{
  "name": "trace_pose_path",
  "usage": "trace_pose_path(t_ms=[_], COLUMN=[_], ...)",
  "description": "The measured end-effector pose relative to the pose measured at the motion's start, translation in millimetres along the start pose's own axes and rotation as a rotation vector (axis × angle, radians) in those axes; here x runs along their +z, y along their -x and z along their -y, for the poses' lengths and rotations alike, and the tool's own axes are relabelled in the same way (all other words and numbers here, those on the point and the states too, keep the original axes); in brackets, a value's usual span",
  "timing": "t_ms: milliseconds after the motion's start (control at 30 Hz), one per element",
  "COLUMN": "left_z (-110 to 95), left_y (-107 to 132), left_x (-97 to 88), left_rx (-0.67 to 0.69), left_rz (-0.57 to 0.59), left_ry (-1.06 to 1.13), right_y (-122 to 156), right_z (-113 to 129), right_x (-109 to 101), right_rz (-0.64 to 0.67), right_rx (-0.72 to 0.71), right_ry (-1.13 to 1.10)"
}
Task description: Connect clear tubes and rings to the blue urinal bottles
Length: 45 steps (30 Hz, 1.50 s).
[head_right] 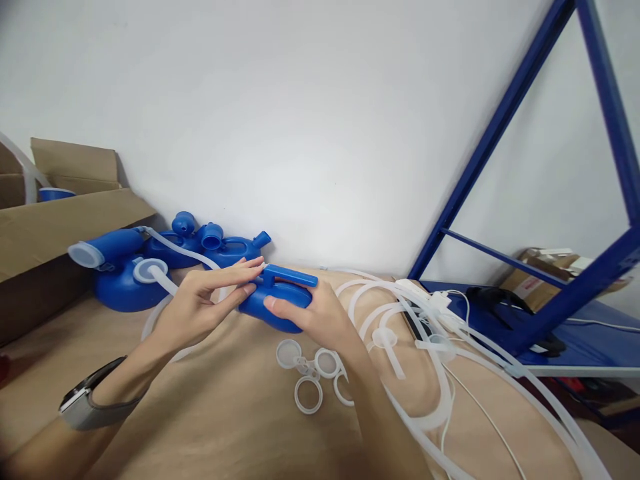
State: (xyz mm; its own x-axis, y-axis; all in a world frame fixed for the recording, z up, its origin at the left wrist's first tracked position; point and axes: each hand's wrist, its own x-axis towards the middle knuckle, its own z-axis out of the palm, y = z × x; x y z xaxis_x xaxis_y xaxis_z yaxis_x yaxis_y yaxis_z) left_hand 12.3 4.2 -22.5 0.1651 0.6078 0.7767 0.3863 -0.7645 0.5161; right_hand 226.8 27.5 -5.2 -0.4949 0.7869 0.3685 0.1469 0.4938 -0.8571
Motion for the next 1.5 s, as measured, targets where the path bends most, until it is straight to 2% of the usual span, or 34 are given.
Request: trace_pose_path(t_ms=[100,200,267,400,500,600,733,867,1000,1300,1500], left_z=[4,4,4,7,11,12,12,13,15,21,21], left_y=[2,4,3,1,0,-1,-4,-3,-3,-4,-5], left_x=[5.4,7.4,5.8,1.1,-0.1,-1.0,-3.2,-2.1,0.4,-1.1,-0.2], left_rx=[0.036,-0.027,-0.072,-0.101,-0.120,-0.071,-0.052,-0.116,-0.173,-0.159,-0.169], left_rz=[0.023,0.018,-0.005,0.003,0.029,0.058,0.021,-0.088,-0.136,-0.057,-0.031], left_ry=[-0.081,-0.055,-0.009,-0.010,-0.019,0.024,0.101,0.140,0.211,0.422,0.417], right_y=[-1,-3,-4,-5,-5,-5,-5,-4,-4,-4,-3], right_z=[-4,-7,-8,-12,-16,-19,-16,-13,-13,-13,-10], right_x=[8,11,8,-5,-14,-19,-16,-10,-9,-7,-4], right_rz=[-0.151,-0.222,-0.197,-0.083,0.032,0.104,0.080,0.089,0.099,0.120,0.122], right_rx=[-0.030,-0.140,-0.187,-0.185,-0.189,-0.179,-0.162,-0.164,-0.127,-0.154,-0.170], right_ry=[0.250,0.380,0.410,0.479,0.406,0.348,0.294,0.222,0.198,0.251,0.310])
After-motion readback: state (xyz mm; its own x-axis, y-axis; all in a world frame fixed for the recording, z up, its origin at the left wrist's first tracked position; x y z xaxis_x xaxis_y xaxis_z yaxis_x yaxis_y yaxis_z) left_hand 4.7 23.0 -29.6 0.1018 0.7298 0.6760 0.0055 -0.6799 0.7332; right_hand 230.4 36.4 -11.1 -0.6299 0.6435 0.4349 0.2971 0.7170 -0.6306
